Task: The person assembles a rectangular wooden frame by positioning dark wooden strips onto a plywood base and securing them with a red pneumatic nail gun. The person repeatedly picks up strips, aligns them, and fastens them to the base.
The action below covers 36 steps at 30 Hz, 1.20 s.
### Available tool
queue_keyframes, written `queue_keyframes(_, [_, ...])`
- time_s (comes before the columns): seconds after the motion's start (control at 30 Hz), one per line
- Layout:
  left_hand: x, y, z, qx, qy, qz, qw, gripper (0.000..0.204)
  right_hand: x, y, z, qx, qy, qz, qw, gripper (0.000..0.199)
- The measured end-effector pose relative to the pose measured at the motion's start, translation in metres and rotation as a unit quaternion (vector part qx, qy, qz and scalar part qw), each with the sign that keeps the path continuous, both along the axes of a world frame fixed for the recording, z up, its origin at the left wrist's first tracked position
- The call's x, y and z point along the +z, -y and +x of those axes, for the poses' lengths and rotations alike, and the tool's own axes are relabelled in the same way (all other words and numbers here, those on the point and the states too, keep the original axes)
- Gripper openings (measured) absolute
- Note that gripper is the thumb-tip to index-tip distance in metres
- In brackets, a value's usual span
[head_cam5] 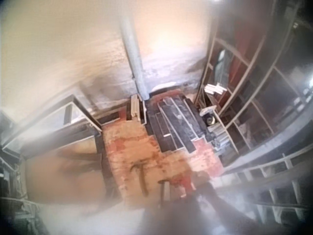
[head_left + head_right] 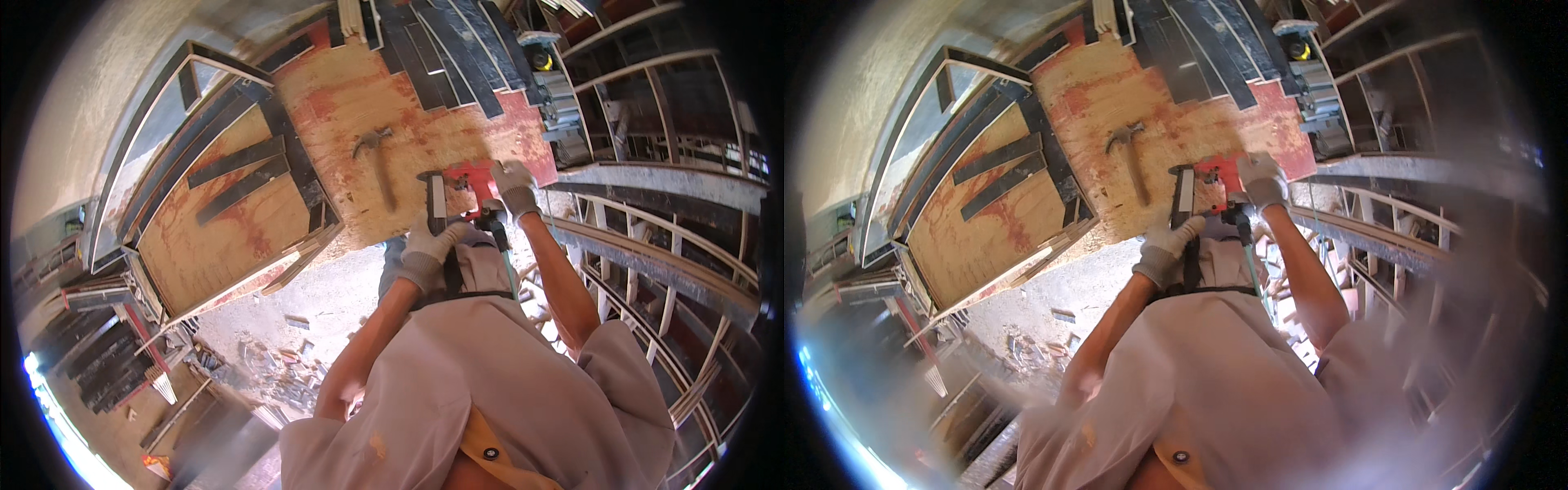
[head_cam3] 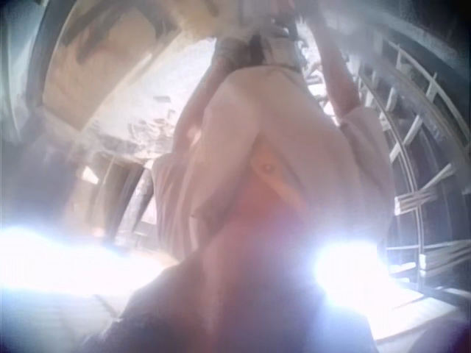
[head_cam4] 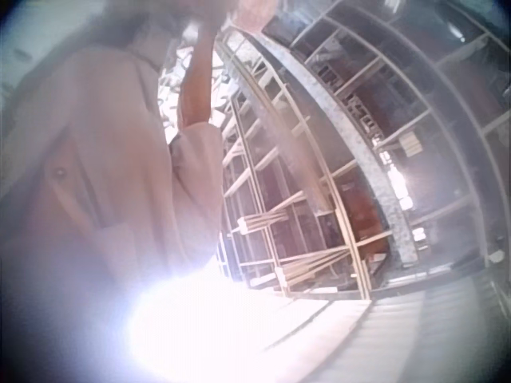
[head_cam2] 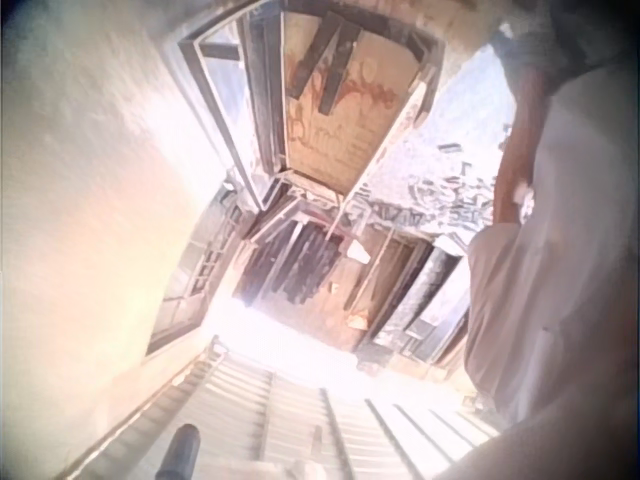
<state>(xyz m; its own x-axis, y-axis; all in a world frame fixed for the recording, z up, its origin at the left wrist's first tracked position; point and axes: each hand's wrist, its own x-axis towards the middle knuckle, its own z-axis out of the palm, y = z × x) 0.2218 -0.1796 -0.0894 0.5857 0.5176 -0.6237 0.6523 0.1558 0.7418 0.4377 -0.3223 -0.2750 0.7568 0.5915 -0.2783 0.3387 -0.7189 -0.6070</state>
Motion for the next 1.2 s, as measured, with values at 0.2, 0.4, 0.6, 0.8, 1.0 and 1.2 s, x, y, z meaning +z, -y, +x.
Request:
queue_keyframes(0.2, [-0.003,0.014,0.008,0.001,-0.139,0.192,0.972,0.064,-0.060,0.010,-0.024,-0.125,-0.575,0.105,0.801,0.024])
queue_keyframes(0.4, [0.007,-0.022,-0.026,-0.090,-0.090,0.159,0.979,0.048,0.010,0.001,-0.069,-0.107,-0.611,0.211,0.755,0.033])
queue_keyframes(0.6, [0.076,-0.073,-0.070,-0.190,0.044,0.202,0.960,0.063,0.108,-0.033,-0.086,-0.222,-0.551,0.397,0.699,0.019])
queue_keyframes(0.8, [0.140,-0.131,-0.140,-0.160,0.224,0.316,0.908,0.067,0.246,-0.104,-0.145,-0.286,-0.517,0.480,0.649,0.027])
queue_keyframes(1.0, [0.130,-0.192,-0.186,-0.123,0.208,0.373,0.896,0.066,0.293,-0.163,-0.208,-0.316,-0.355,0.492,0.730,0.023])
queue_keyframes(1.2, [0.157,-0.254,-0.199,-0.111,0.192,0.318,0.922,0.080,0.379,-0.243,-0.236,-0.217,-0.218,0.505,0.807,0.009])
